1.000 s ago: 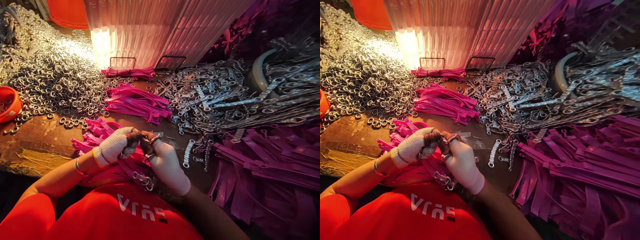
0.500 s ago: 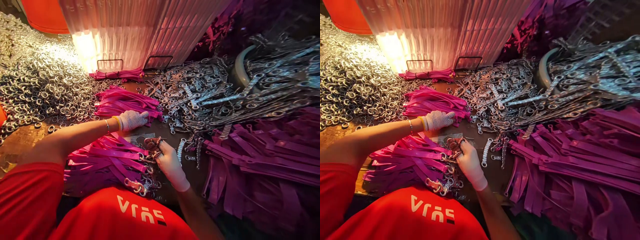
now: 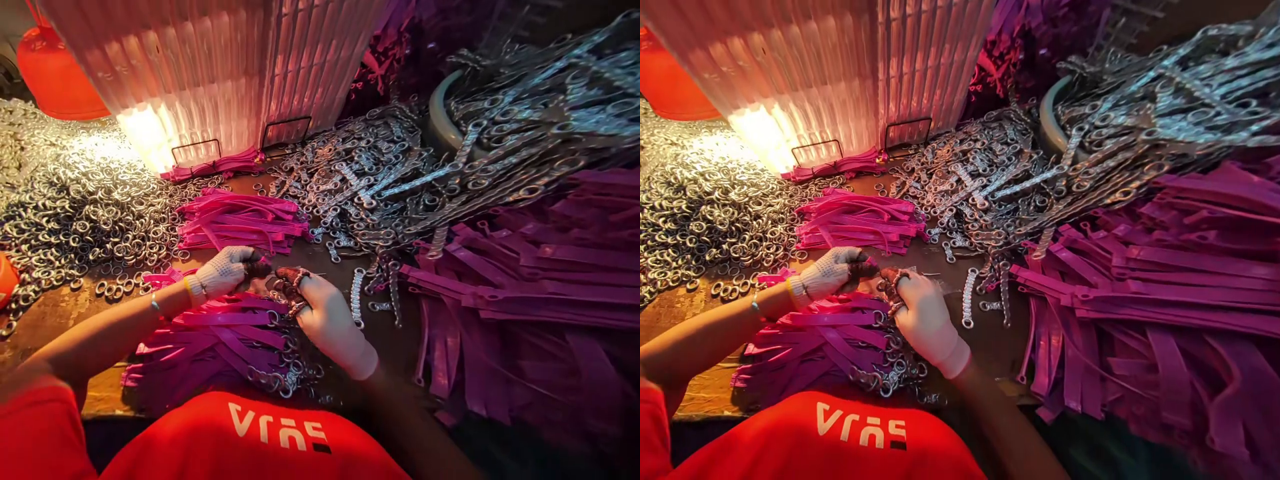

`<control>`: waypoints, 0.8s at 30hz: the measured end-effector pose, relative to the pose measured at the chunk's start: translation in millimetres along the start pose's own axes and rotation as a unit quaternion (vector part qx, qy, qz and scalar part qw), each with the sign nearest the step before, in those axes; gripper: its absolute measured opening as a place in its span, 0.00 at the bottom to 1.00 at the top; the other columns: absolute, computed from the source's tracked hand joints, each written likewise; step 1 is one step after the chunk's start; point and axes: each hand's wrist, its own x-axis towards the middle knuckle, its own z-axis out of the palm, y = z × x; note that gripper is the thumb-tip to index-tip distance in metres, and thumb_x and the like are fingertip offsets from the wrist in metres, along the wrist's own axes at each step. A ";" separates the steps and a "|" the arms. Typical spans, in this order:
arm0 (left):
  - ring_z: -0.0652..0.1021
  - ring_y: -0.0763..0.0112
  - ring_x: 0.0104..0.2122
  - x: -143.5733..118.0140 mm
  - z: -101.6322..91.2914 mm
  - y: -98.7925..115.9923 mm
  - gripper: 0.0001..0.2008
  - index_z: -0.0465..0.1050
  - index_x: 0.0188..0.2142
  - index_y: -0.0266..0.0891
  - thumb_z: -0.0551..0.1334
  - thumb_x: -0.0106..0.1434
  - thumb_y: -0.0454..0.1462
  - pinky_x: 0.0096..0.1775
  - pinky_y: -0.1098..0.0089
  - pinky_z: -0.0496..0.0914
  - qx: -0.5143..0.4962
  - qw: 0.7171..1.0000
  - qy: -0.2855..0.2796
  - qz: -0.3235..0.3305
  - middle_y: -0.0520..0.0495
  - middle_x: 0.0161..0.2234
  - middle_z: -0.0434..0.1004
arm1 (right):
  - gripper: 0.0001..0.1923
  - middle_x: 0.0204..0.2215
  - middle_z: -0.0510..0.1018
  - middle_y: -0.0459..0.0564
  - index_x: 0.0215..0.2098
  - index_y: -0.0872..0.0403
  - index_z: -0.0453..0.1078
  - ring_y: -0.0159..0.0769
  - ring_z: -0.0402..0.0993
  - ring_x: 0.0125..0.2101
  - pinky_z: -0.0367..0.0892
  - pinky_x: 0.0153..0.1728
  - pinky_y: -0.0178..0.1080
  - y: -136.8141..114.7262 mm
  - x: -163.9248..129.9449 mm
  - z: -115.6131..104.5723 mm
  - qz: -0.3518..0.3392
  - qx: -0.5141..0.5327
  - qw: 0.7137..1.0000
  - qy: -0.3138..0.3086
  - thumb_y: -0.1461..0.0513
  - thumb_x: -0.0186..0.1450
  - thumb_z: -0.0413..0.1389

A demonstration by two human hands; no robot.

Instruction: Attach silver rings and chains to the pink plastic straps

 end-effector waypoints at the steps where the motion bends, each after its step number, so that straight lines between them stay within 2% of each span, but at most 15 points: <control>1: 0.61 0.79 0.13 -9.8 0.8 0.3 0.18 0.69 0.31 0.38 0.64 0.60 0.51 0.17 0.76 0.54 -0.045 0.998 -0.009 -0.031 0.57 0.16 0.63 | 0.21 0.41 0.81 0.57 0.46 0.55 0.75 0.46 0.75 0.42 0.68 0.44 0.45 -4.9 3.0 -0.3 -0.006 -0.041 0.999 -0.020 0.71 0.58 0.49; 3: 0.59 0.80 0.13 -25.3 2.2 1.2 0.20 0.67 0.30 0.39 0.66 0.58 0.53 0.16 0.76 0.51 -0.088 0.994 -0.018 -0.064 0.58 0.16 0.62 | 0.17 0.35 0.80 0.57 0.39 0.56 0.76 0.46 0.73 0.37 0.65 0.38 0.44 -15.3 9.1 0.3 -0.008 -0.133 0.990 -0.055 0.71 0.56 0.51; 6: 0.58 0.80 0.13 -36.5 4.5 1.8 0.19 0.65 0.26 0.39 0.62 0.62 0.52 0.17 0.76 0.50 -0.050 0.995 -0.039 -0.074 0.58 0.15 0.60 | 0.10 0.33 0.78 0.59 0.32 0.56 0.75 0.44 0.70 0.32 0.57 0.34 0.43 -28.2 15.8 3.4 -0.032 -0.239 0.966 -0.096 0.71 0.56 0.53; 9: 0.62 0.78 0.18 -37.4 7.9 -0.7 0.11 0.65 0.25 0.38 0.60 0.61 0.39 0.22 0.75 0.55 0.077 0.997 -0.030 -0.007 0.55 0.19 0.64 | 0.08 0.32 0.78 0.60 0.31 0.56 0.75 0.43 0.69 0.32 0.54 0.32 0.44 -33.8 17.8 7.0 -0.061 -0.284 0.948 -0.127 0.70 0.60 0.53; 11: 0.66 0.76 0.24 -36.2 10.5 -5.1 0.04 0.67 0.25 0.37 0.58 0.55 0.30 0.28 0.74 0.59 0.182 0.981 -0.003 0.060 0.52 0.23 0.69 | 0.09 0.33 0.78 0.60 0.33 0.57 0.75 0.43 0.70 0.32 0.55 0.32 0.43 -34.4 17.6 8.3 -0.055 -0.295 0.943 -0.142 0.69 0.62 0.52; 12: 0.68 0.74 0.26 -35.8 11.7 -7.9 0.05 0.68 0.26 0.37 0.57 0.52 0.27 0.30 0.73 0.61 0.211 0.974 0.004 0.081 0.51 0.26 0.72 | 0.09 0.35 0.78 0.60 0.34 0.57 0.75 0.44 0.71 0.33 0.56 0.33 0.43 -34.4 17.5 8.4 -0.042 -0.295 0.943 -0.147 0.69 0.62 0.52; 14: 0.70 0.73 0.28 -36.5 13.6 -13.8 0.06 0.70 0.29 0.36 0.57 0.52 0.27 0.32 0.72 0.62 0.186 0.979 -0.001 0.084 0.50 0.28 0.74 | 0.10 0.38 0.79 0.61 0.35 0.58 0.75 0.45 0.72 0.36 0.58 0.35 0.43 -35.0 17.7 7.1 -0.008 -0.287 0.946 -0.151 0.70 0.61 0.52; 16: 0.68 0.74 0.24 -39.4 14.7 -18.6 0.04 0.71 0.30 0.36 0.58 0.57 0.33 0.28 0.73 0.62 0.083 0.996 -0.024 0.039 0.51 0.25 0.71 | 0.13 0.42 0.79 0.61 0.38 0.58 0.75 0.45 0.72 0.40 0.61 0.39 0.42 -36.1 19.3 3.9 0.010 -0.263 0.951 -0.160 0.71 0.59 0.51; 19: 0.61 0.77 0.17 -46.0 16.6 -22.4 0.13 0.69 0.30 0.36 0.59 0.63 0.44 0.20 0.74 0.54 -0.038 0.998 -0.031 -0.036 0.55 0.17 0.63 | 0.19 0.45 0.80 0.59 0.45 0.59 0.74 0.43 0.74 0.43 0.63 0.43 0.40 -37.0 24.2 -1.5 0.011 -0.217 0.952 -0.217 0.72 0.59 0.49; 21: 0.59 0.78 0.16 -49.3 18.9 -24.6 0.14 0.69 0.29 0.36 0.59 0.64 0.46 0.20 0.75 0.53 -0.047 0.998 -0.015 -0.039 0.56 0.16 0.61 | 0.20 0.42 0.81 0.57 0.48 0.58 0.72 0.43 0.76 0.41 0.63 0.39 0.39 -36.1 27.0 -2.8 0.034 -0.209 0.941 -0.264 0.70 0.59 0.49; 24: 0.65 0.77 0.21 -51.1 23.0 -30.6 0.12 0.72 0.29 0.35 0.59 0.63 0.41 0.23 0.75 0.57 -0.006 1.000 0.018 0.005 0.52 0.21 0.68 | 0.17 0.37 0.83 0.57 0.47 0.57 0.72 0.44 0.78 0.37 0.61 0.33 0.40 -33.3 27.3 -0.3 0.060 -0.231 0.928 -0.286 0.68 0.62 0.49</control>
